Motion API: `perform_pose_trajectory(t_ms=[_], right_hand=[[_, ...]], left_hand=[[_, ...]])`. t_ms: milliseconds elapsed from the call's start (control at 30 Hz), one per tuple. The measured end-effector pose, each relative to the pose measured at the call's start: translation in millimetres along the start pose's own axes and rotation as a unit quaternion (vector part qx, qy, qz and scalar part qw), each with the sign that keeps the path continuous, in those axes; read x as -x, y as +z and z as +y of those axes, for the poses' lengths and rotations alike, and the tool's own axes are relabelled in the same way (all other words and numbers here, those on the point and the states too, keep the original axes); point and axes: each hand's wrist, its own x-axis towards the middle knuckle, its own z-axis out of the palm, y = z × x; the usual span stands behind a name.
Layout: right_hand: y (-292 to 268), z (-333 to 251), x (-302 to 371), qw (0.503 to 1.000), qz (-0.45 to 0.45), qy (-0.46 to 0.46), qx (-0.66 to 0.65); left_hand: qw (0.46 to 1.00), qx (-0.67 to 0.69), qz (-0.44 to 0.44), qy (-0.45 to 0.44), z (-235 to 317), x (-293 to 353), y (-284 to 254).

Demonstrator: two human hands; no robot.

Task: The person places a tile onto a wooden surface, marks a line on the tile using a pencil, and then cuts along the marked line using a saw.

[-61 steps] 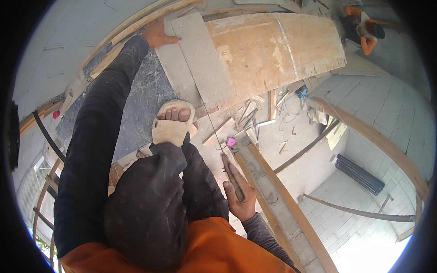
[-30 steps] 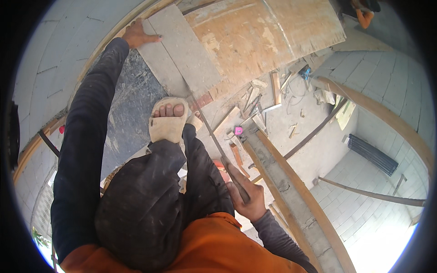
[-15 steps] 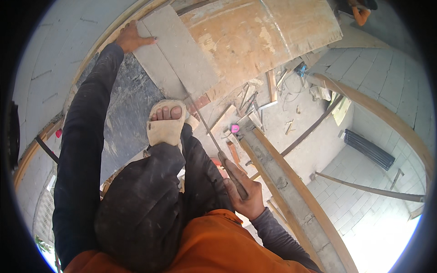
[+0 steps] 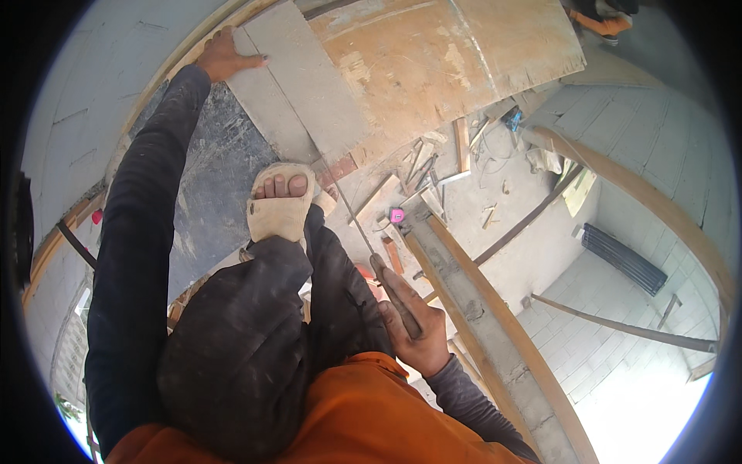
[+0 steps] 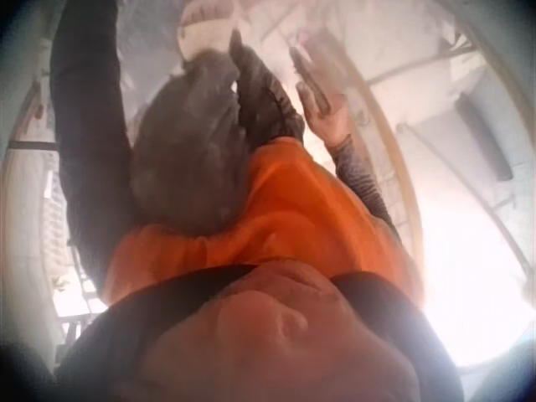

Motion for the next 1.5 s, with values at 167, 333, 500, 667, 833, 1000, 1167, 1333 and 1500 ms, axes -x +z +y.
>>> perform_pose_trajectory(t_ms=[167,333,500,667,833,1000,1167,1333,1500], right_hand=[[67,34,-150,0.998,0.019,-0.05,0.024],[39,17,-97,1.0,-0.007,-0.014,0.02],[0,-14,-13,0.999,0.014,-0.02,-0.035],[41,13,-121,0.999,-0.009,0.004,0.04],[7,-27,-71,0.998,-0.046,0.032,-0.006],[5,-23,-88,0.997,-0.072,0.005,0.036],[33,-23,-150,0.991,-0.097,0.03,0.082],[-14,-36,-97,0.995,-0.095,0.015,0.012],[35,-11,-171,0.978,-0.091,-0.075,0.174]], left_hand=[[1.0,-0.012,0.016,0.014,12,-7,5],[0.999,0.037,0.002,0.011,-26,-5,12],[0.999,0.043,-0.006,-0.013,-1,7,0],[1.0,0.005,0.022,0.021,-5,-4,9],[0.999,0.011,0.031,0.004,-21,-2,26],[0.998,-0.011,0.065,0.009,-40,-2,21],[0.995,0.017,0.092,0.018,-17,3,19],[0.996,0.014,0.092,-0.011,-25,13,9],[0.98,-0.032,0.195,0.023,29,40,-34]])
